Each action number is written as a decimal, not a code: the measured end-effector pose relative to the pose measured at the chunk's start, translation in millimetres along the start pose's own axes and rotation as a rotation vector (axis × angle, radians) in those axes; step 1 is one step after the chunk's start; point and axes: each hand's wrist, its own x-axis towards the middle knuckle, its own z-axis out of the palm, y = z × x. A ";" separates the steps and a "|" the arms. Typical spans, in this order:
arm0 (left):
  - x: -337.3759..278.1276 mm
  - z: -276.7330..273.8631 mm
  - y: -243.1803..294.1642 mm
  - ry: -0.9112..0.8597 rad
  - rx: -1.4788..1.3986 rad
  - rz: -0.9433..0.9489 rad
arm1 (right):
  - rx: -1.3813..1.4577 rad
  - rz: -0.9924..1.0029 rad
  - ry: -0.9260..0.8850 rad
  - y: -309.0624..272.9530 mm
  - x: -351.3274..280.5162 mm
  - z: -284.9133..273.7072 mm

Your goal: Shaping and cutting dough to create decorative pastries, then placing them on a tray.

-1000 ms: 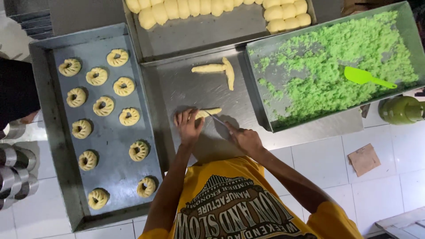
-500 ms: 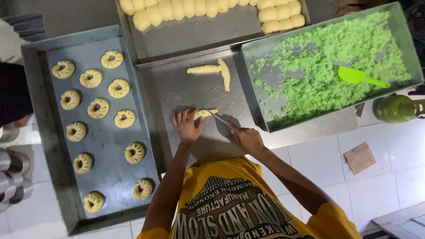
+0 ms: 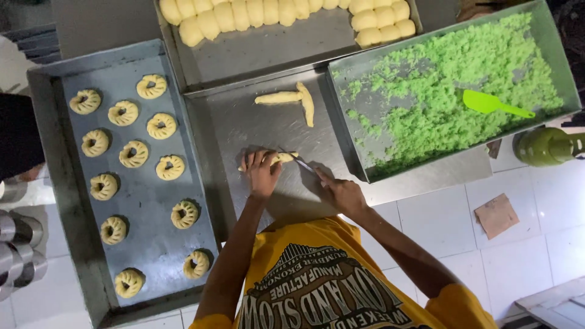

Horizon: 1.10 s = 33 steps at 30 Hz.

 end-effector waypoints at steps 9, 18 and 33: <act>-1.1 0.5 -6.0 -0.026 -0.001 0.075 | -0.088 0.188 -0.191 -9.1 3.9 1.7; -41.9 -47.8 -30.5 0.118 -0.083 -0.025 | 0.087 0.386 0.159 8.5 -40.6 7.2; -46.1 -65.1 -29.2 0.117 0.156 -0.117 | -0.272 -0.058 0.287 -32.9 68.0 29.2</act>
